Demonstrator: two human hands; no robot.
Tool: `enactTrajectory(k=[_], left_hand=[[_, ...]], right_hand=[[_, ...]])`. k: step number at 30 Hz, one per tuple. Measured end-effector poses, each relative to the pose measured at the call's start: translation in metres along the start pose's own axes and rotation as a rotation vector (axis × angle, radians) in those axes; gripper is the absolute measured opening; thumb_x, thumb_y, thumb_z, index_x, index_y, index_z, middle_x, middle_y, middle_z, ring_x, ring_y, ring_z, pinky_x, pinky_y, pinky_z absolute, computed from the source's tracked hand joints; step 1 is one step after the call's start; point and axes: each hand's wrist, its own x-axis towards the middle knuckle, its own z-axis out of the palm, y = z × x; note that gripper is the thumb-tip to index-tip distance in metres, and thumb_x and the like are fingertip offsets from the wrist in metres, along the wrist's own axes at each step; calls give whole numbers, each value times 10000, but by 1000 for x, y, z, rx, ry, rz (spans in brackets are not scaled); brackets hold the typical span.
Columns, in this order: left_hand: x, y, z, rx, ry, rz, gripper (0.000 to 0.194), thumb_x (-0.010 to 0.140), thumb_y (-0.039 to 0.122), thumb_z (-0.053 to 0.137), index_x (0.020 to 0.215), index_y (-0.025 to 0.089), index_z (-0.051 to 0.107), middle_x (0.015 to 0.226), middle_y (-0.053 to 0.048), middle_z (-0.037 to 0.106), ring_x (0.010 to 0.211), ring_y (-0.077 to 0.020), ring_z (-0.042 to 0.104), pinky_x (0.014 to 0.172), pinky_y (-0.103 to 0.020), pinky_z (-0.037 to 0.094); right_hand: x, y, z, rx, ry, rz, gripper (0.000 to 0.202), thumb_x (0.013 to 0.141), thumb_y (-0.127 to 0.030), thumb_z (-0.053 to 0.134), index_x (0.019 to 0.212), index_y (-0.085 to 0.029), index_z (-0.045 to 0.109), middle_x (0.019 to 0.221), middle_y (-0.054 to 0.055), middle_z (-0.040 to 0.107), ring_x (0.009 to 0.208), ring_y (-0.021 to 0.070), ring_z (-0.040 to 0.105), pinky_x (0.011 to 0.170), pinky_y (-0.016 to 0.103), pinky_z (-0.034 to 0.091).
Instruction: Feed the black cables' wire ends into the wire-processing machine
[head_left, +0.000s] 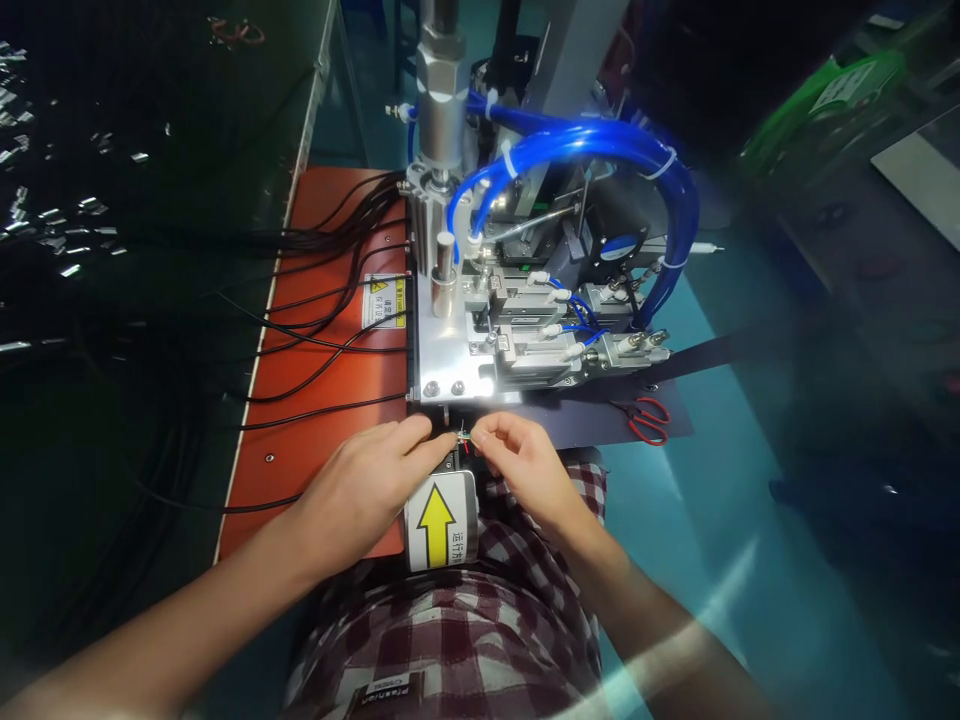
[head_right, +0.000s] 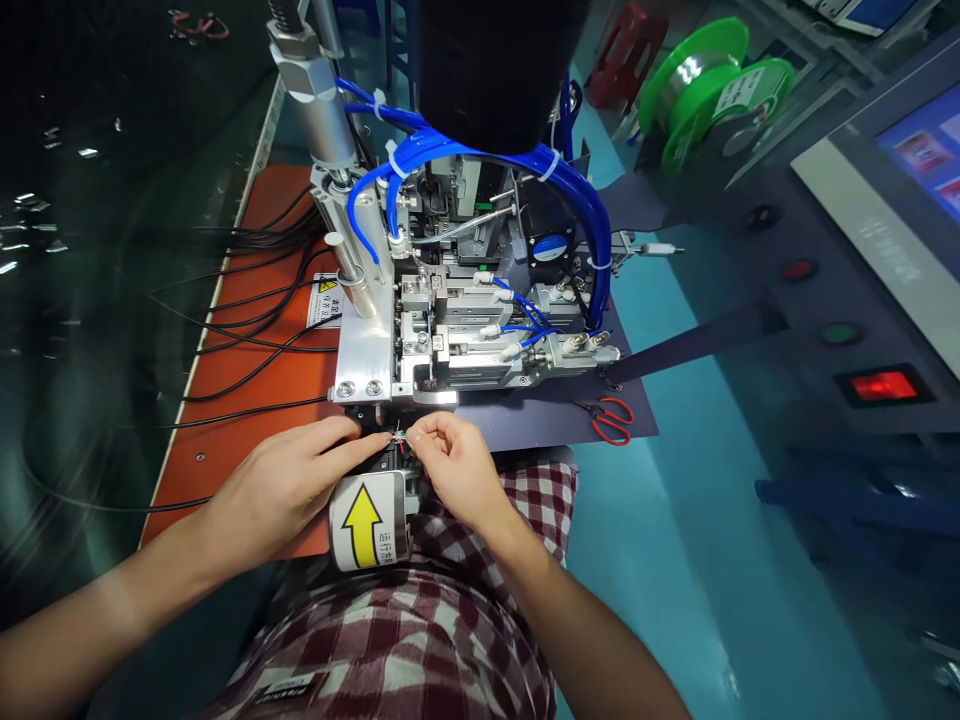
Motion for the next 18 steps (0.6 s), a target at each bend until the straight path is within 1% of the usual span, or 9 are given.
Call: enactTrajectory(k=[7,14,18], left_hand=[[2,0,-1,4,28,5,315,915,95,376,1148,140,583,846,-62,569,679,-180,545,563,-274,438],[1,1,-1,2,19,4,313,906,82,394,1153,139,577,847,-63,565,693,-189,546,573,-279,443],[1,0,-1,-10,0,13,318,896,78,417,1171,134,566,851,-61,568,688,-191,542,572,-283,442]], right_hand=[[2,1,-1,-18,-15,9,230,796,-371,587,720,-162,528,603,-38,426,520,106,335,479,240,243],[2,3,-1,-31,-20,2,231,798,-372,574,726,-158,519,604,-40,415,519,104,323,474,238,236],[1,4,0,-82,3,-58,194,825,-331,545,730,-164,516,619,-35,429,536,111,351,488,241,276]])
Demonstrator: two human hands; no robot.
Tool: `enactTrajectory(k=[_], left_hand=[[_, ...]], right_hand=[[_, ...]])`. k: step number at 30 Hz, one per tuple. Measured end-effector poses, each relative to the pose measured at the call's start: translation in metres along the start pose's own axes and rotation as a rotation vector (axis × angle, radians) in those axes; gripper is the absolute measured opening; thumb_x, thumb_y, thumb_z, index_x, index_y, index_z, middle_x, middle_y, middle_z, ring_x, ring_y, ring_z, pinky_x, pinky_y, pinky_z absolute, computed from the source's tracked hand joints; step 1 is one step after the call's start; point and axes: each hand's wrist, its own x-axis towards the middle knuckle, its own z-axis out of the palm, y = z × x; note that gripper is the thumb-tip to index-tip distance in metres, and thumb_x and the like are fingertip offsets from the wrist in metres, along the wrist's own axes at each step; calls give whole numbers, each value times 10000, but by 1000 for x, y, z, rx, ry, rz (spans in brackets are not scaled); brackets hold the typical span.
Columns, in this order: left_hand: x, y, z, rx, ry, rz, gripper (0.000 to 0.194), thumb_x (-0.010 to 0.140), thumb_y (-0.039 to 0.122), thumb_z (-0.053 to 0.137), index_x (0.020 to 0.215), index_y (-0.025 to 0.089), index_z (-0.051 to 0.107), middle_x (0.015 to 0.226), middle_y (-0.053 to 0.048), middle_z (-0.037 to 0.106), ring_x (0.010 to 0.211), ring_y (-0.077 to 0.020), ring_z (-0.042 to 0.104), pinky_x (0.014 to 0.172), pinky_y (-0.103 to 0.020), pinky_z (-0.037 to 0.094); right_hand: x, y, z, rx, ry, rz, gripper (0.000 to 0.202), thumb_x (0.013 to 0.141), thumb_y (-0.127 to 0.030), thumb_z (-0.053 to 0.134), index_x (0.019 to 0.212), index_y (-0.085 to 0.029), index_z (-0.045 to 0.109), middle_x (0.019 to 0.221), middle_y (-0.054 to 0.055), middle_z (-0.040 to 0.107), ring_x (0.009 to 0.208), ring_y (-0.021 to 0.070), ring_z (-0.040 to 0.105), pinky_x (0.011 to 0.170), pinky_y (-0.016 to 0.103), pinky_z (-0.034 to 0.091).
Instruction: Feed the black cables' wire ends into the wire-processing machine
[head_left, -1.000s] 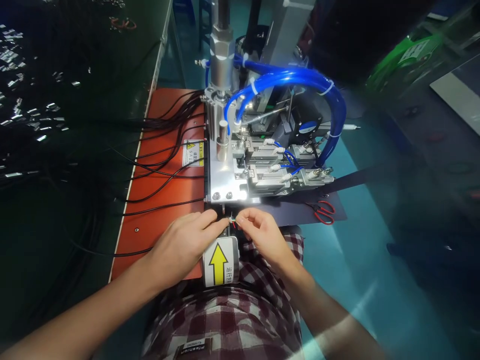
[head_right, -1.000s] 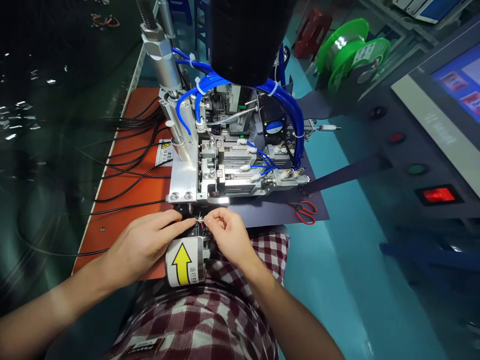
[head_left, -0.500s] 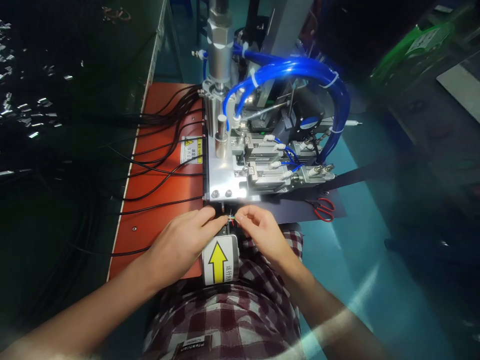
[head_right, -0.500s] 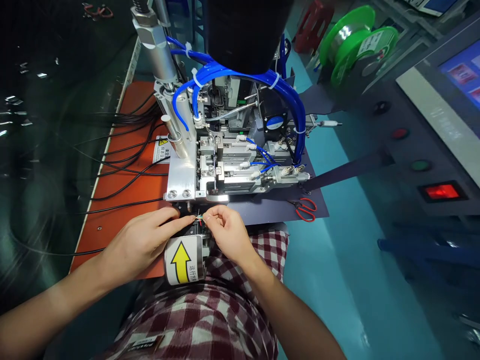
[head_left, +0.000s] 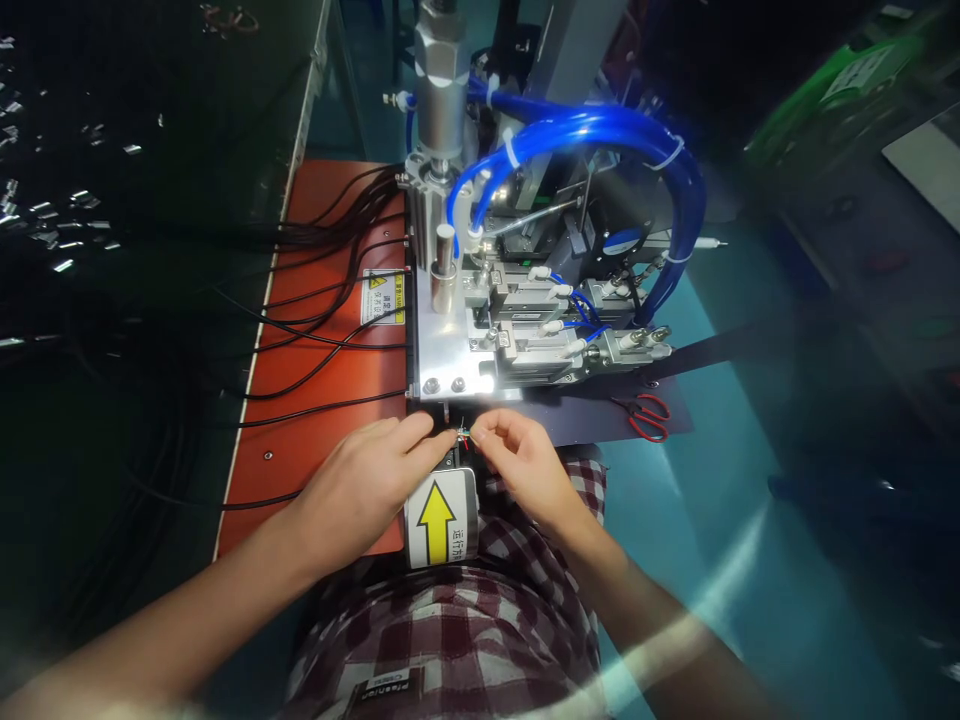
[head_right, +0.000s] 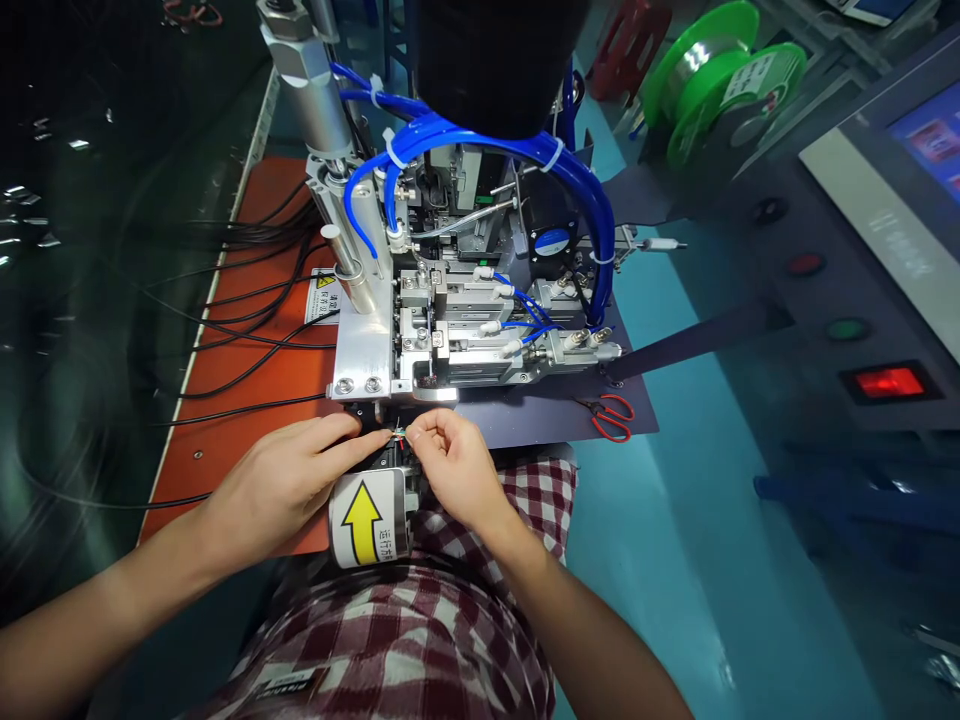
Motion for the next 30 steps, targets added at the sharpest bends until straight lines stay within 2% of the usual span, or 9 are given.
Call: enactTrajectory(k=[7,17,23,30], left_hand=[[2,0,-2,22,-8,13,306,892,73,415,1144,116,584,831,-67,580,661,-192,540,557,-289,442],[6,2,-5,101,2,35,307,900,73,378,1075,124,625,834,-72,616,639,-195,539,539,-294,435],[10,4,-8,194,-8,74,293,887,78,383,1026,110,640,813,-71,631,629,-215,550,532,-323,425],[11,5,-10,201,-104,52,272,809,40,451,1011,97,625,781,-63,612,638,-225,560,548,-332,436]], right_hand=[[-2,7,2,-153,76,-164,137,879,-253,507,769,-175,534,702,-10,522,601,129,455,572,257,375],[-1,1,3,-221,76,-93,151,860,-265,509,737,-180,520,617,-35,475,528,116,420,488,237,348],[1,-4,4,-252,89,12,129,830,-252,507,728,-179,539,603,-25,525,525,133,494,481,241,369],[-4,4,4,-46,98,27,197,829,-346,560,752,-165,555,661,-9,542,527,131,512,501,253,409]])
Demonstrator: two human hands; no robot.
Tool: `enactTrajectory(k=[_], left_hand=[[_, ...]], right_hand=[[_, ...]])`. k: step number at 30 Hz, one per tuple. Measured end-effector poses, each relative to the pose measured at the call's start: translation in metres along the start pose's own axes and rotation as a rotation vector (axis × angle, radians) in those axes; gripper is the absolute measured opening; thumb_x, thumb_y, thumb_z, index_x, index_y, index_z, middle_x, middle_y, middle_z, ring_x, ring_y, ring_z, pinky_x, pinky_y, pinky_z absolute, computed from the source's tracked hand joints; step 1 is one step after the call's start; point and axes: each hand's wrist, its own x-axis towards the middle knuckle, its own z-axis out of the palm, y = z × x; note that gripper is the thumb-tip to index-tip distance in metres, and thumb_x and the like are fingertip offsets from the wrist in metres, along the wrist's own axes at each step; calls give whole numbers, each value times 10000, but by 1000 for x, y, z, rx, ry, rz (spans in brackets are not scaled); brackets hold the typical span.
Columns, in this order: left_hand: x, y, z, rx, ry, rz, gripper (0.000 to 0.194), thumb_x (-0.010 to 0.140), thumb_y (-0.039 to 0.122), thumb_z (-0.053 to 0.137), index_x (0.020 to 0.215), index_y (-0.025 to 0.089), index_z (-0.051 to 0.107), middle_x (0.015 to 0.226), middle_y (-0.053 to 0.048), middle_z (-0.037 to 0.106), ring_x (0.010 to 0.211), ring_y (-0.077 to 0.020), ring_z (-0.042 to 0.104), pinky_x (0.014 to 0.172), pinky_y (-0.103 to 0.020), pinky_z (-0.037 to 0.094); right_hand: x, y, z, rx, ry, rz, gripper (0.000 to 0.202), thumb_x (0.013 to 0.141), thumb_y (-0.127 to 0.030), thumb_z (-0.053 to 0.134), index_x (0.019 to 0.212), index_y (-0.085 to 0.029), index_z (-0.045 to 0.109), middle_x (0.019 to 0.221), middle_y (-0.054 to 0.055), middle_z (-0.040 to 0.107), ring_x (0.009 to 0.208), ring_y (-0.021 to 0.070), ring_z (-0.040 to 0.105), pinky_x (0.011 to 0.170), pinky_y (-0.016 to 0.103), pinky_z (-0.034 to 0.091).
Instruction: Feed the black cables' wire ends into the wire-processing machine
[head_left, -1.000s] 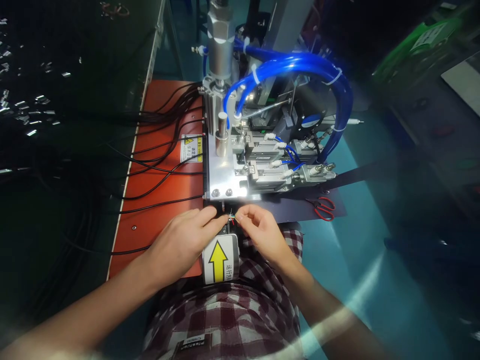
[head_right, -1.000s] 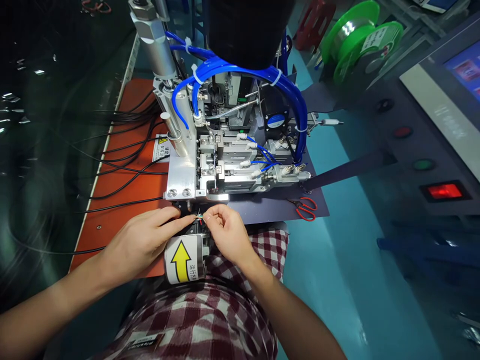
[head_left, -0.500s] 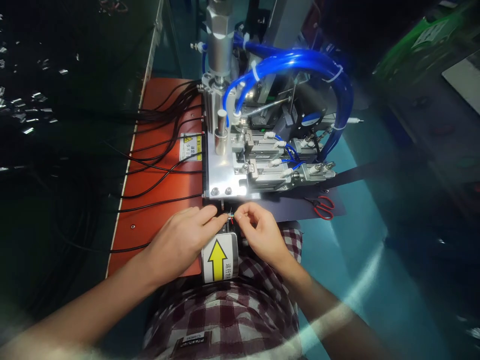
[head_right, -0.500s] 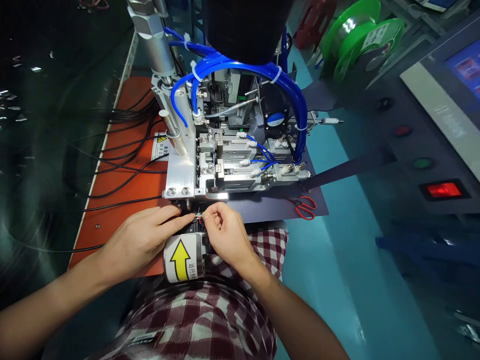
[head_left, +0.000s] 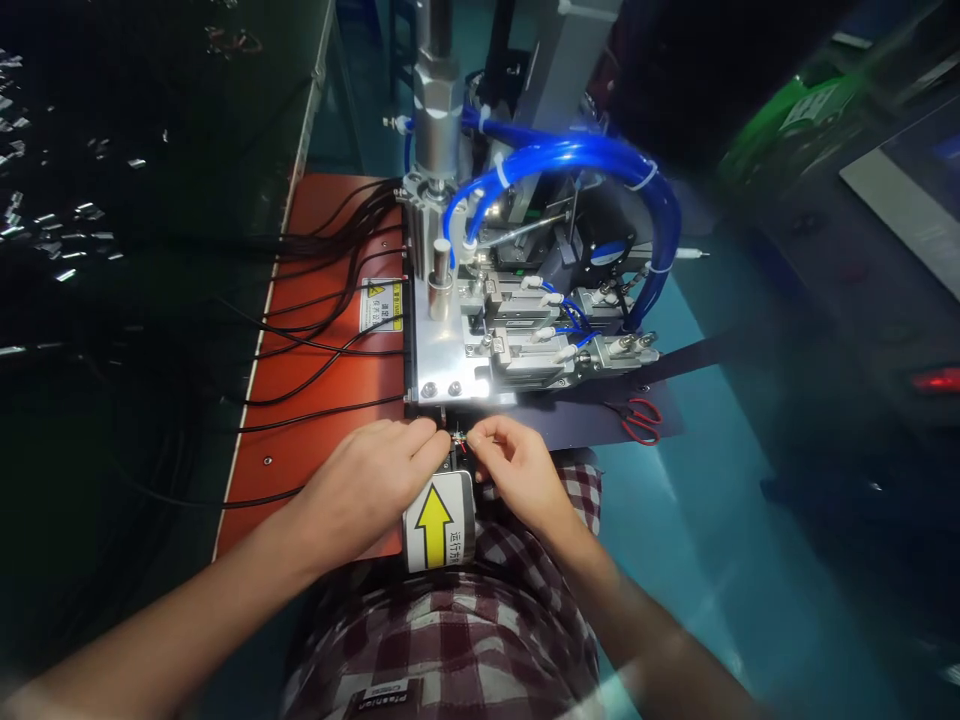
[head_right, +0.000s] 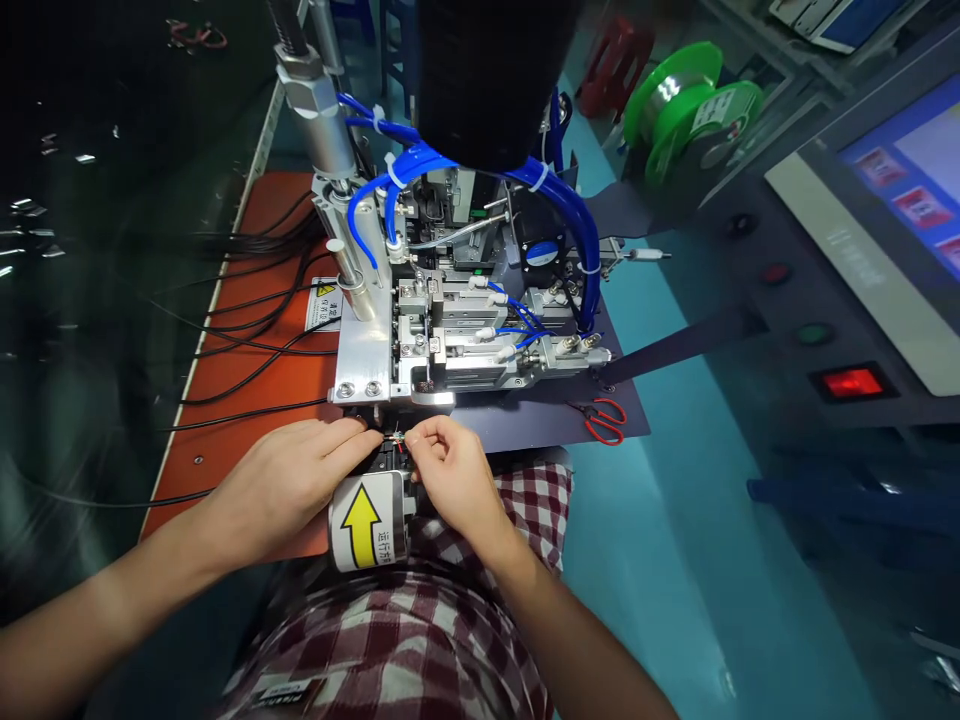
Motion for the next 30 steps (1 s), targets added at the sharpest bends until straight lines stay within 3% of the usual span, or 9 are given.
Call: enactTrajectory(k=[3,7,13,16,18,22,24,30], left_hand=[[0,1,-2,11,-60,-10,289,782,23,457,1008,103,617,826,-79,617,663,-231,564,570,-335,445],[0,1,-3,-4,-95,-16,289,784,23,455,1014,106,610,855,-88,617,680,-237,569,579,-344,451],[1,1,-3,-20,-93,-29,266,790,40,482,1012,111,611,856,-84,623,688,-234,581,583,-344,454],[1,2,-4,-30,-110,-32,265,778,58,500,1015,106,610,866,-90,625,697,-238,588,584,-346,454],[1,2,-4,-34,-110,-29,261,774,69,508,1012,105,608,865,-91,623,702,-240,589,586,-346,453],[0,2,-3,-30,-97,-27,259,778,51,494,1004,116,603,850,-81,620,694,-231,582,582,-338,445],[0,2,-2,-27,-99,-25,268,775,36,489,1005,121,599,857,-78,620,692,-228,579,584,-337,444],[0,2,-3,-46,-106,-33,241,749,51,525,970,121,592,852,-80,605,691,-234,568,582,-343,436]], right_hand=[[-9,6,3,57,41,-22,230,839,-381,565,757,-166,571,653,-11,522,542,131,489,507,250,406],[-17,8,11,-40,86,-60,186,831,-334,590,735,-175,589,644,-6,544,537,133,464,490,248,369],[-20,-11,9,-611,206,-389,149,852,-204,534,709,-198,576,685,20,584,605,163,508,598,285,361],[-17,-17,6,-710,182,-465,148,845,-188,520,706,-195,567,683,24,578,616,167,502,614,299,347],[-12,-15,4,-597,164,-405,145,837,-197,517,699,-193,563,678,16,565,607,159,490,598,290,354],[-1,-2,1,-66,26,-78,160,789,-301,568,679,-185,560,593,-20,505,502,130,431,483,253,339],[1,4,1,93,-7,10,197,768,-349,599,674,-180,561,557,-36,472,471,120,401,457,244,321],[2,4,8,0,71,-104,234,811,-391,603,756,-165,638,598,-22,473,526,128,384,480,253,299]])
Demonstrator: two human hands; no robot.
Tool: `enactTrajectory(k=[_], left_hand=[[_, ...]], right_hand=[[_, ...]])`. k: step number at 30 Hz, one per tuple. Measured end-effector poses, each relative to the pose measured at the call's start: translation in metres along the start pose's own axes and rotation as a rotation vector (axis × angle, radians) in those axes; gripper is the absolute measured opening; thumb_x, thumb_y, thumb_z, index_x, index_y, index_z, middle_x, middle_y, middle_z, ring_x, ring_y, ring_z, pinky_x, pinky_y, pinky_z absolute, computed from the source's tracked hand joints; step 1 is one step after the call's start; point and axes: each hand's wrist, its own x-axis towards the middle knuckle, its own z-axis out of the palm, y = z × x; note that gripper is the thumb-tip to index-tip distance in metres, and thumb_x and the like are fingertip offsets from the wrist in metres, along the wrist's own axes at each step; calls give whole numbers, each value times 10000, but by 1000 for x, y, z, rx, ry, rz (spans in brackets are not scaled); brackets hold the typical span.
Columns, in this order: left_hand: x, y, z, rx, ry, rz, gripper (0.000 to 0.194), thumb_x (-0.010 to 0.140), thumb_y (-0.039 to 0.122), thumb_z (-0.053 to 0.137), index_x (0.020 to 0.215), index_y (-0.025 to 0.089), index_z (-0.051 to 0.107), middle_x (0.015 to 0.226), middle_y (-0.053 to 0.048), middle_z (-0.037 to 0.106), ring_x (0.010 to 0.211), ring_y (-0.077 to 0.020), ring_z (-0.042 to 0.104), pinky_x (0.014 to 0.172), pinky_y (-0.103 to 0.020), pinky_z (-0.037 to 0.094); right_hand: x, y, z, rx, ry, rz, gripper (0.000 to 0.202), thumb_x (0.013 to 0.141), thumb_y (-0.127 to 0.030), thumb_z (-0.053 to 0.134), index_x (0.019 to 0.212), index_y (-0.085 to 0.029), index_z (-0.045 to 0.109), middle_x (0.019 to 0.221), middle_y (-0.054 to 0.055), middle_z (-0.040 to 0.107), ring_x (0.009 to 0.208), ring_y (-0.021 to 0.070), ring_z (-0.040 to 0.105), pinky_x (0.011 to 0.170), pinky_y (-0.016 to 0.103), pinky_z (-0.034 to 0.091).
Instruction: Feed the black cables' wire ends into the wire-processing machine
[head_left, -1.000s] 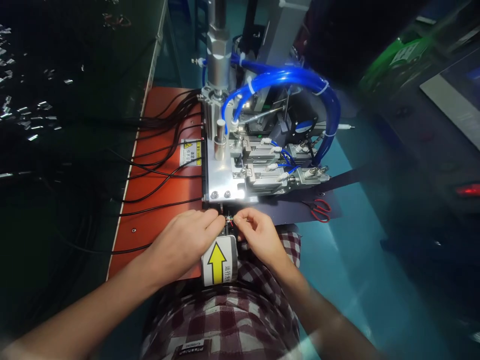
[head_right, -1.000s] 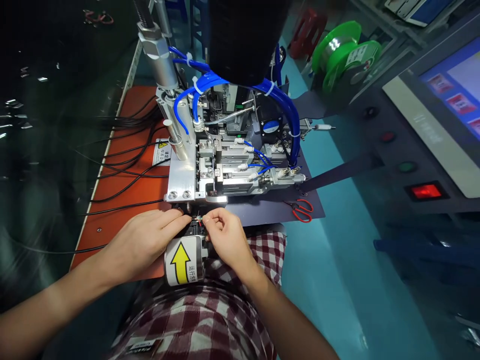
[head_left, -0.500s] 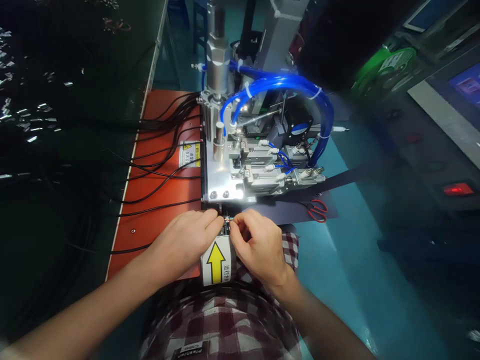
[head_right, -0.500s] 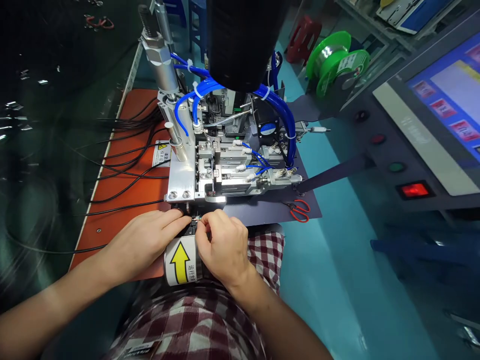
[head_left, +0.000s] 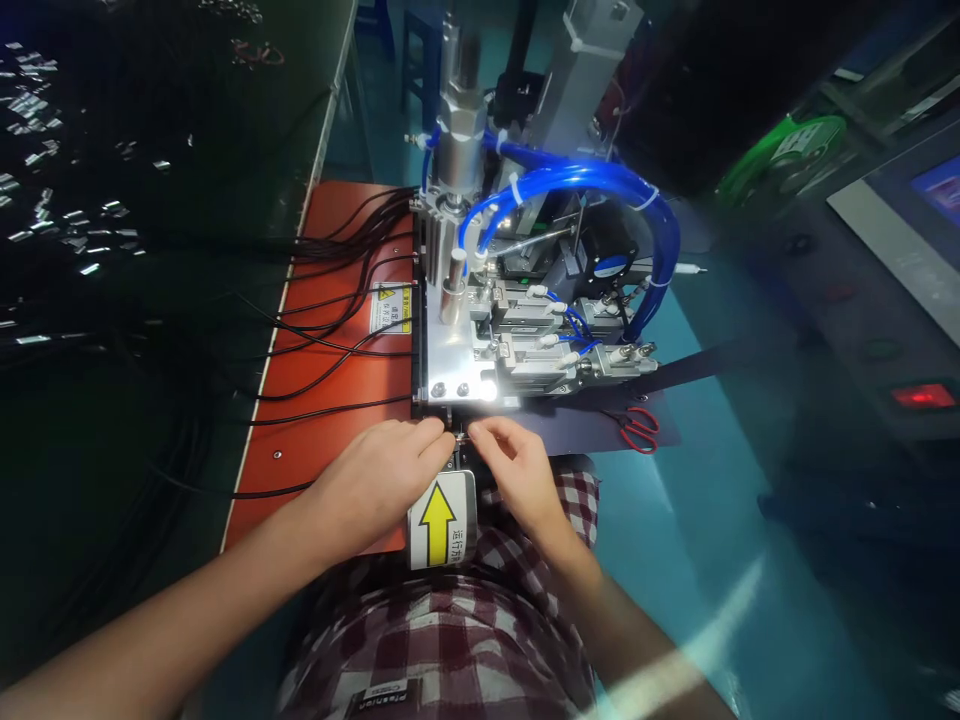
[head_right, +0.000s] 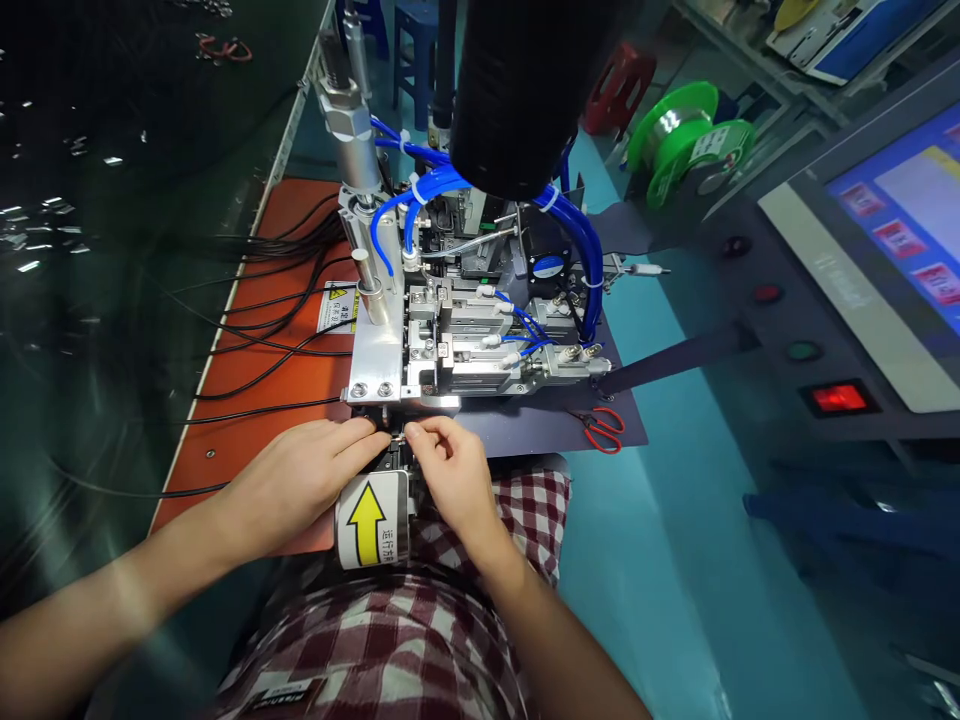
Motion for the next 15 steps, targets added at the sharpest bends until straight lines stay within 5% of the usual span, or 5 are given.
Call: enactTrajectory(k=[5,11,15], left_hand=[[0,0,1,22,25,-4,227,776,27,487,947,134,591,808,-61,593,660,-217,552,567,-327,418],[-2,-2,3,26,35,4,276,774,7,488,997,133,592,847,-65,604,678,-221,558,581,-333,436],[-1,-2,2,-1,30,2,289,768,13,484,1011,130,589,849,-67,603,679,-217,563,577,-328,438]], right_hand=[[2,-3,14,58,106,-24,164,762,-324,651,709,-179,595,534,-58,392,491,117,343,471,248,286],[-4,0,11,37,127,-76,145,808,-304,596,733,-181,589,613,-22,497,545,133,414,505,249,332],[-2,0,8,199,84,84,153,747,-316,638,704,-176,593,621,-15,521,559,133,424,509,245,344]])
